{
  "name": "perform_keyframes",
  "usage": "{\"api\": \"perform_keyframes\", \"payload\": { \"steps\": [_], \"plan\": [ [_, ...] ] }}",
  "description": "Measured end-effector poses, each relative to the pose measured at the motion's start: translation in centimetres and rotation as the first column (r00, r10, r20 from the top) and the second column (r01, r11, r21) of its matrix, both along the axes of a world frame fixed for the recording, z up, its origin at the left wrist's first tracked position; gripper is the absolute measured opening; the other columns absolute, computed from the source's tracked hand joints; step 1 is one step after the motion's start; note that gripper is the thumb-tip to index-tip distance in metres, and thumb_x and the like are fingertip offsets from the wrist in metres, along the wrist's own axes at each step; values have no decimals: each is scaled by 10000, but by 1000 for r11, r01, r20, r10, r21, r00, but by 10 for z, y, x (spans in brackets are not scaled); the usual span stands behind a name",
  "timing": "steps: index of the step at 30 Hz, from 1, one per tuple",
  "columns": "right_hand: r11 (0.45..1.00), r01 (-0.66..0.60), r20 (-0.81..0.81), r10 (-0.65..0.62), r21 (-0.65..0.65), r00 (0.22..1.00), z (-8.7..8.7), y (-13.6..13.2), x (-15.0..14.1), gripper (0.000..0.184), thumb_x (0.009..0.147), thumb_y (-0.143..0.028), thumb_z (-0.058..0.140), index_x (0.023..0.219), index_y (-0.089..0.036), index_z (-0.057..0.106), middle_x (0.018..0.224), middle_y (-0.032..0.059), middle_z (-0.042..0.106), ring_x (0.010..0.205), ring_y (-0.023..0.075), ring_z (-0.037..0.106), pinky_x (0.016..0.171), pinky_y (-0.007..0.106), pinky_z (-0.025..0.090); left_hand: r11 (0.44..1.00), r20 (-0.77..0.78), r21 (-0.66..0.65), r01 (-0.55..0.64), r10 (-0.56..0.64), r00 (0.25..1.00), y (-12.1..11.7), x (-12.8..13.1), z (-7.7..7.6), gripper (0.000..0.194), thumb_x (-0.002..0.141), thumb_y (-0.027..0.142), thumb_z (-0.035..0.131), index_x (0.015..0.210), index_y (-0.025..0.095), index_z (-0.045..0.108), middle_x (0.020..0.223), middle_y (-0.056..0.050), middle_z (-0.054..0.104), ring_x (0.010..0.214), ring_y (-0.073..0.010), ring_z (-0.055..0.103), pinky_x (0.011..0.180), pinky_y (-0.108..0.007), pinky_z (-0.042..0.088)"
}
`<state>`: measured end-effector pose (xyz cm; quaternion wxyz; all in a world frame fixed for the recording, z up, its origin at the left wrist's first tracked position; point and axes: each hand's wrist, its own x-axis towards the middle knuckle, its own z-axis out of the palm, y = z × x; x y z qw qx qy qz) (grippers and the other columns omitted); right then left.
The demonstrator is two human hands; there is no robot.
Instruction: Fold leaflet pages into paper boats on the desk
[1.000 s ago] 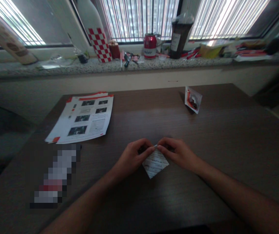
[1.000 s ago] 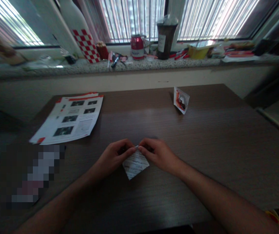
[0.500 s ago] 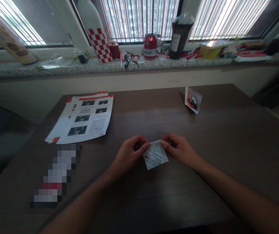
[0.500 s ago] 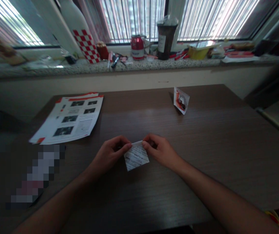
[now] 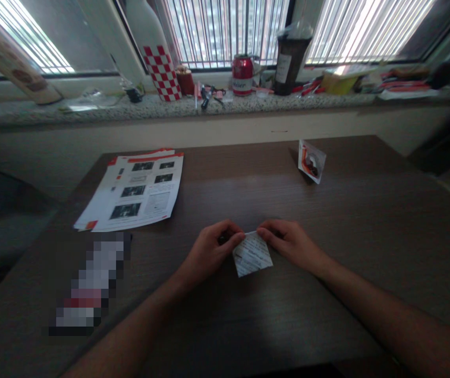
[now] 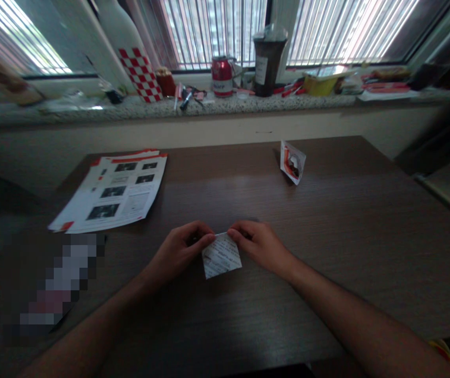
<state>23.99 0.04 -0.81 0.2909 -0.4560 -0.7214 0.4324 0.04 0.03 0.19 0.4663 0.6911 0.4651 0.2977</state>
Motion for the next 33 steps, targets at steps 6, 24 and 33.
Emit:
{"api": "perform_keyframes", "payload": {
  "steps": [6, 24, 33],
  "plan": [
    [996, 27, -77, -33, -79, 997, -4, 3, -1, 358, 1024, -480, 563, 931, -187, 747, 824, 27, 730, 776, 177, 666, 685, 285, 490, 998, -2, -6, -57, 57, 998, 2, -2, -2, 239, 984, 397, 652, 915, 178, 719, 839, -29, 730, 748, -180, 665, 684, -278, 513],
    [949, -138, -207, 80, -285, 975, -11, 1, 1, 464, 1030, -576, 551, 918, -160, 722, 797, 66, 773, 682, 154, 734, 650, 283, 593, 971, 8, 56, -233, 232, 973, 8, -11, -7, 260, 983, 431, 647, 937, 183, 713, 884, -39, 739, 784, -191, 672, 688, -286, 519],
    [957, -113, -199, 60, -266, 978, -11, 2, 0, 469, 1025, -588, 550, 910, -165, 717, 783, 57, 765, 669, 154, 724, 643, 280, 581, 970, 24, 39, -242, 241, 970, 9, -11, -7, 289, 969, 463, 652, 947, 182, 717, 894, -49, 745, 820, -209, 692, 701, -292, 538]
  ]
}}
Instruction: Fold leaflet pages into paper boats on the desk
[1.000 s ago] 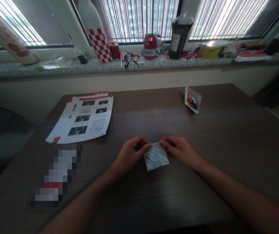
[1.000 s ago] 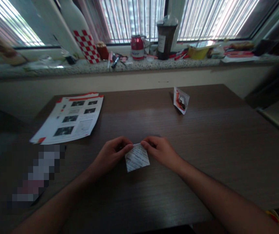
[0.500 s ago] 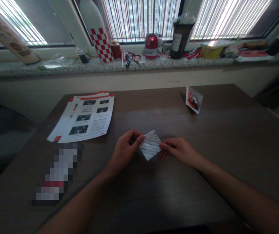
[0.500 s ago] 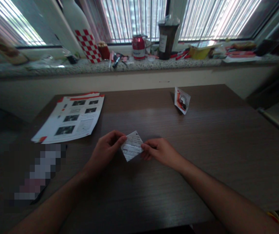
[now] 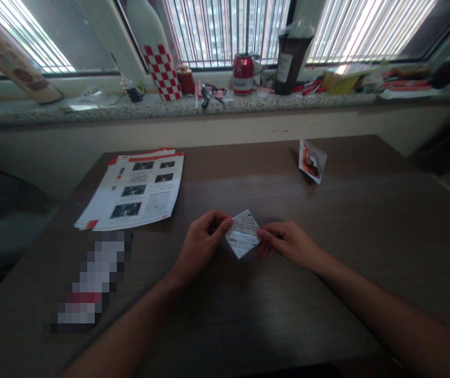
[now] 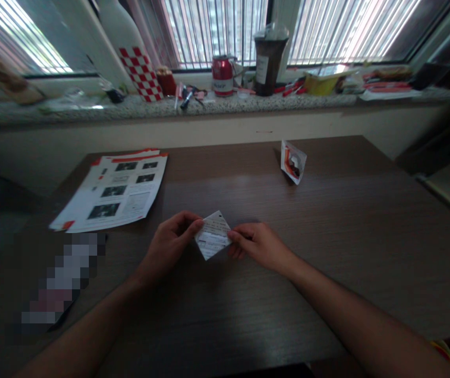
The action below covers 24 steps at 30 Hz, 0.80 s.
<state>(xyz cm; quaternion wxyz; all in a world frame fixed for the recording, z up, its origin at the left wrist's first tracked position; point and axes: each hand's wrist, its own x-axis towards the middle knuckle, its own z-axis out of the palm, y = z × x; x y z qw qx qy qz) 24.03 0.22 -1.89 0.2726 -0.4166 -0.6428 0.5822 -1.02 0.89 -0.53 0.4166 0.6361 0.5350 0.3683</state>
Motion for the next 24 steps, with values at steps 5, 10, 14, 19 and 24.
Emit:
{"api": "perform_keyframes", "payload": {
  "steps": [5, 10, 14, 19, 24],
  "plan": [
    [998, 63, -2, -63, 18, 998, 0, 2, 1, 469, 1004, -608, 575, 889, -179, 726, 781, 52, 763, 664, 154, 713, 641, 285, 582, 998, 59, -44, 46, -44, 997, -1, 2, 4, 312, 983, 465, 641, 1114, 190, 705, 1048, -66, 770, 940, -232, 729, 814, -327, 572],
    [988, 157, -15, -156, 16, 988, 0, 4, 2, 448, 991, -598, 601, 940, -177, 744, 798, 54, 761, 681, 158, 713, 645, 288, 586, 986, 166, -126, 112, -91, 982, -3, 5, 4, 303, 968, 447, 665, 1090, 170, 678, 1064, -89, 768, 942, -236, 734, 846, -356, 582],
    [985, 170, -42, -171, -13, 984, -3, 4, 1, 427, 987, -581, 618, 981, -174, 746, 839, 64, 773, 720, 166, 730, 665, 294, 596, 982, 202, -132, 138, -110, 973, -5, 7, 5, 271, 974, 408, 661, 1078, 158, 683, 1055, -83, 759, 909, -213, 722, 825, -336, 578],
    [997, 68, -52, -70, -37, 996, -6, 1, -2, 415, 989, -563, 624, 991, -165, 741, 892, 80, 786, 762, 176, 743, 703, 307, 601, 996, 130, -77, 49, -39, 991, -5, 6, 9, 282, 993, 423, 632, 1069, 159, 696, 1022, -70, 752, 904, -208, 706, 792, -313, 558],
    [995, 100, -15, -100, 29, 995, 0, 0, -2, 380, 976, -538, 655, 1087, -184, 735, 918, 63, 774, 788, 185, 732, 714, 308, 578, 1000, 63, -22, 20, -18, 998, -4, 4, 9, 229, 969, 387, 668, 997, 167, 724, 946, -51, 759, 859, -203, 710, 769, -303, 548]
  ]
}}
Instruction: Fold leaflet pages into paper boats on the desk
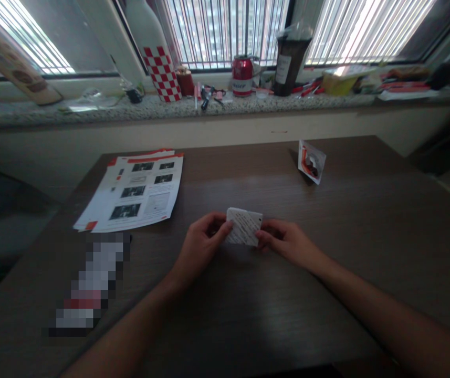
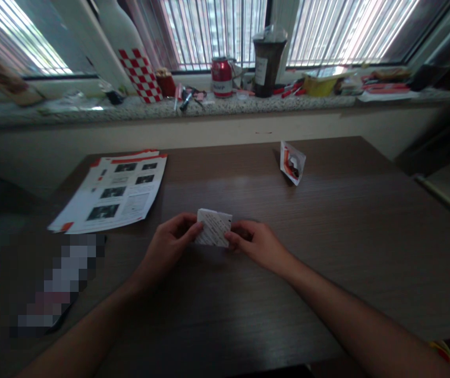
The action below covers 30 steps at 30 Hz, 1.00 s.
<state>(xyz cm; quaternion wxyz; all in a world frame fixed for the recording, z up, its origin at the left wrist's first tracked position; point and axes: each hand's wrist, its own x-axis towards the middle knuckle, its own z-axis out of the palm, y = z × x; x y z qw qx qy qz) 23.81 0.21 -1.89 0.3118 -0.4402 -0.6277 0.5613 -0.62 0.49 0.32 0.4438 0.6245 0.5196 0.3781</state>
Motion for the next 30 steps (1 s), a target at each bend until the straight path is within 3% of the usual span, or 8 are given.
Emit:
{"api": "perform_keyframes", "payload": {
  "steps": [6, 15, 30],
  "plan": [
    [992, 92, 40, -95, 83, 995, 11, 0, 1, 373, 950, -513, 695, 1181, -220, 712, 1042, 62, 781, 922, 216, 733, 811, 340, 560, 993, -29, 9, 116, -116, 993, -6, 4, -1, 174, 979, 325, 660, 1016, 180, 749, 910, -34, 769, 793, -179, 710, 719, -275, 541],
    [991, 29, 85, -40, 134, 996, 9, -4, -3, 292, 983, -480, 654, 947, -204, 741, 852, 23, 739, 782, 178, 668, 687, 288, 483, 968, -92, 58, 244, -238, 967, -12, 12, 1, 129, 977, 274, 670, 992, 178, 755, 858, -17, 748, 744, -151, 669, 672, -240, 506],
    [979, 30, 110, -53, 202, 993, 11, -5, -4, 335, 1011, -484, 609, 859, -198, 693, 768, 2, 682, 713, 152, 610, 635, 266, 431, 978, -92, 46, 204, -199, 976, -11, 14, -1, 208, 1005, 355, 660, 915, 184, 735, 812, -4, 723, 719, -145, 640, 669, -250, 480]
  ]
}}
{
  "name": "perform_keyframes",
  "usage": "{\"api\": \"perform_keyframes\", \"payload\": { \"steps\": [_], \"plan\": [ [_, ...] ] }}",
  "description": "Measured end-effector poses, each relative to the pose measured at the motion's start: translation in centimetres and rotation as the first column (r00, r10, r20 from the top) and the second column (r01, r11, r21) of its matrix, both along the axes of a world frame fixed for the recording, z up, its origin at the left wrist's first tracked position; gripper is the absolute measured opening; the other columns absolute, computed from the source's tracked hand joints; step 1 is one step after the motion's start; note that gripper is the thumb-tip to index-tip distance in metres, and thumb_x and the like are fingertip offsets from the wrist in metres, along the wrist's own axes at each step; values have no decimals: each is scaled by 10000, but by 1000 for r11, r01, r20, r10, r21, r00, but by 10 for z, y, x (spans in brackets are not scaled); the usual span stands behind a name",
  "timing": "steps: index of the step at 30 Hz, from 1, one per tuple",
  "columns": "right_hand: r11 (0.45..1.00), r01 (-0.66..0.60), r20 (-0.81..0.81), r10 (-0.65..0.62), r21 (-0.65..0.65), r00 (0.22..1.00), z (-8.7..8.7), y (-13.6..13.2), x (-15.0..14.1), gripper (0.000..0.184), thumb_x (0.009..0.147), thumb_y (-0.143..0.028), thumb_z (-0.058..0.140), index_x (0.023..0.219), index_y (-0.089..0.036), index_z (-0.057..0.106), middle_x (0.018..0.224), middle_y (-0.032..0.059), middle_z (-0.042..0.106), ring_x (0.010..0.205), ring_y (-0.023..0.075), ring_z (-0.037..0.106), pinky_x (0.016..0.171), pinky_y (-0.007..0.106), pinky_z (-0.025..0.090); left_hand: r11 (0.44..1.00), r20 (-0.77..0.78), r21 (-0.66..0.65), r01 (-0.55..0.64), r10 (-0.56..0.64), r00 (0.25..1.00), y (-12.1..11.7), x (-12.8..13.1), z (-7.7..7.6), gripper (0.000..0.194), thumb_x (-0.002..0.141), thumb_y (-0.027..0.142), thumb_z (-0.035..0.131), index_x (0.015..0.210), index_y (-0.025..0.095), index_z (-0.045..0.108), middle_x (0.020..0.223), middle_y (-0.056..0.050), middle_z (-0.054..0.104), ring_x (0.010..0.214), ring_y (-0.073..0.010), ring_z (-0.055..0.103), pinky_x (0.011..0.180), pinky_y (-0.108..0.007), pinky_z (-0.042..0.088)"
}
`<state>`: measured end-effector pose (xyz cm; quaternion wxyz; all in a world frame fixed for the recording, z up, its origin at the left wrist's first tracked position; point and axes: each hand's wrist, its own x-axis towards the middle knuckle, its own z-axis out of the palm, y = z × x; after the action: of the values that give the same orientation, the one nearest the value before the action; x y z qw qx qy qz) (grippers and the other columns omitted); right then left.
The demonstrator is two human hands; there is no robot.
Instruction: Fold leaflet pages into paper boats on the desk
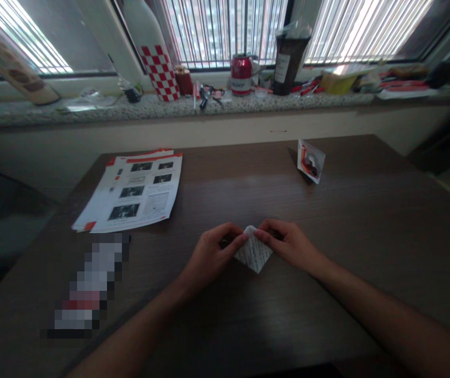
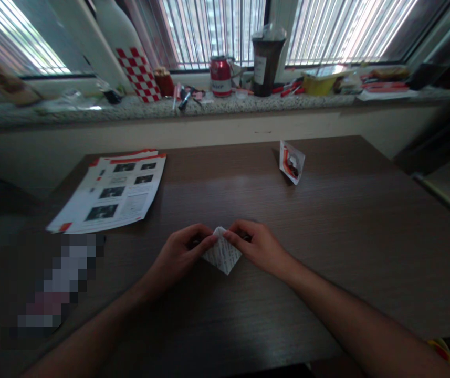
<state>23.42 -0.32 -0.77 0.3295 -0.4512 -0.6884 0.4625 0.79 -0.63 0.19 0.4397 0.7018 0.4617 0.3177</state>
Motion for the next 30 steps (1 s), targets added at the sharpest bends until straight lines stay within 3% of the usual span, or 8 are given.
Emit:
{"api": "perform_keyframes", "payload": {
  "steps": [16, 20, 26, 30],
  "plan": [
    [999, 35, -52, -36, -18, 998, -3, 2, 2, 345, 1007, -508, 610, 844, -209, 670, 753, -5, 653, 685, 146, 581, 609, 267, 424, 997, 61, -70, -29, 33, 998, 2, -2, 3, 235, 1001, 389, 647, 901, 187, 712, 832, -15, 714, 761, -165, 653, 689, -266, 492],
    [993, 108, -77, -111, -37, 991, -3, 5, 4, 338, 987, -522, 634, 858, -215, 686, 724, -8, 642, 656, 148, 577, 596, 269, 434, 992, 104, -83, -96, 105, 989, 2, -4, 3, 252, 996, 412, 650, 893, 186, 691, 830, -12, 695, 751, -159, 642, 685, -263, 503],
    [987, 161, -123, -163, -30, 979, -5, 9, 8, 320, 979, -526, 639, 975, -217, 723, 899, 47, 738, 784, 194, 658, 699, 316, 508, 976, 112, -2, -216, 215, 970, 6, -8, 2, 228, 991, 405, 644, 924, 192, 687, 857, -11, 693, 803, -170, 660, 730, -272, 531],
    [981, 193, -132, -195, -29, 972, -9, 15, 12, 267, 956, -478, 669, 970, -215, 709, 855, 30, 738, 765, 190, 670, 701, 312, 521, 962, 70, 53, -267, 264, 962, 14, -16, -3, 212, 988, 393, 639, 942, 189, 676, 878, -14, 698, 815, -174, 670, 740, -277, 539]
  ]
}}
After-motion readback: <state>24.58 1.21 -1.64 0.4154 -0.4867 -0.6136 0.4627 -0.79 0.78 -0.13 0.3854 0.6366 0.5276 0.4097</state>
